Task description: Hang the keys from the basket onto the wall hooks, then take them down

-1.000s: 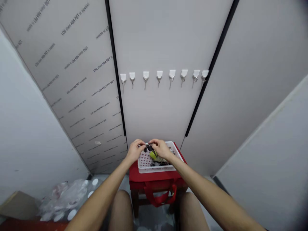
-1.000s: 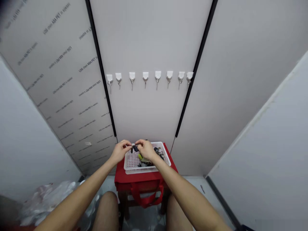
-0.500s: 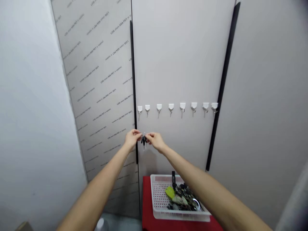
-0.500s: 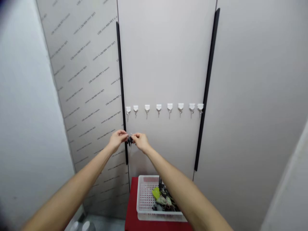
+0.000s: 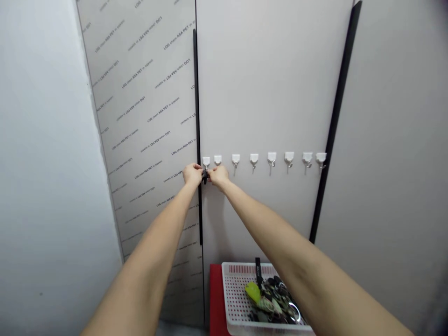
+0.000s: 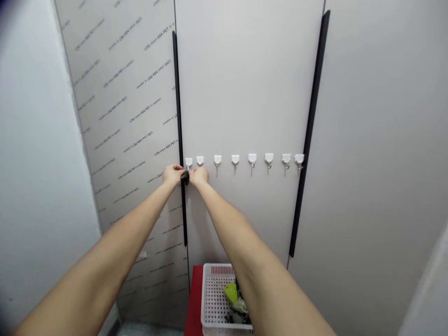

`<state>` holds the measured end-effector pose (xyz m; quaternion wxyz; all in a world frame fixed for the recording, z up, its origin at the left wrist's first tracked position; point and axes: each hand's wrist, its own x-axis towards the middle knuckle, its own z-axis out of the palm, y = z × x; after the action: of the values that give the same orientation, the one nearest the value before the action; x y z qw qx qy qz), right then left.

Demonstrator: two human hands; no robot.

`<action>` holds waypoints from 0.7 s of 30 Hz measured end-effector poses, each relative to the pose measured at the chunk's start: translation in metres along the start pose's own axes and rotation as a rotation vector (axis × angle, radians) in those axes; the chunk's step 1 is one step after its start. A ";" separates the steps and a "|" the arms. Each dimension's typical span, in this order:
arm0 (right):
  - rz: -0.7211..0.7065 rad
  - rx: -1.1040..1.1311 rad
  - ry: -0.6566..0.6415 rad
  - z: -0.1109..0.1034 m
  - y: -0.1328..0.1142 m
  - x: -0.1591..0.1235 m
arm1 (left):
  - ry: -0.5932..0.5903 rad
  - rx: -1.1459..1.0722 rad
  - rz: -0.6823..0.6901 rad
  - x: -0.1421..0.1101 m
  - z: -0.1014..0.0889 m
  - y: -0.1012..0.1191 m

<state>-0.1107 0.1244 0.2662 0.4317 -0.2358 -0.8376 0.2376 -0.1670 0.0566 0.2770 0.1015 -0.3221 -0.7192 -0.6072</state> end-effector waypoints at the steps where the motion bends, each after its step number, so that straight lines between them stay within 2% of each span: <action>1: 0.027 -0.012 0.018 0.001 0.002 -0.001 | -0.016 0.003 -0.003 -0.002 0.001 -0.002; 4: 0.117 -0.039 0.047 -0.001 0.005 -0.010 | -0.047 -0.025 -0.001 -0.009 0.001 -0.012; 7: 0.137 -0.022 0.009 -0.015 0.011 -0.034 | -0.011 -0.073 0.017 -0.024 -0.001 -0.028; 9: 0.113 -0.011 -0.062 -0.027 0.022 -0.061 | -0.006 -0.114 0.050 -0.043 -0.002 -0.044; 11: 0.102 -0.027 -0.195 -0.038 0.042 -0.095 | -0.068 -0.142 0.063 -0.070 0.000 -0.062; 15: 0.188 -0.116 -0.432 -0.054 0.090 -0.173 | -0.356 -0.108 -0.028 -0.143 0.014 -0.092; 18: 0.261 -0.200 -0.493 -0.063 0.122 -0.219 | -0.621 -0.043 -0.040 -0.196 0.031 -0.107; 21: 0.289 -0.307 -0.511 -0.073 0.145 -0.246 | -0.840 0.039 0.037 -0.237 0.046 -0.117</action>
<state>0.1047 0.1039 0.0659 0.1288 -0.3470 -0.9028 0.2189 -0.0414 0.0130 0.0445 -0.1839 -0.5526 -0.7034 -0.4075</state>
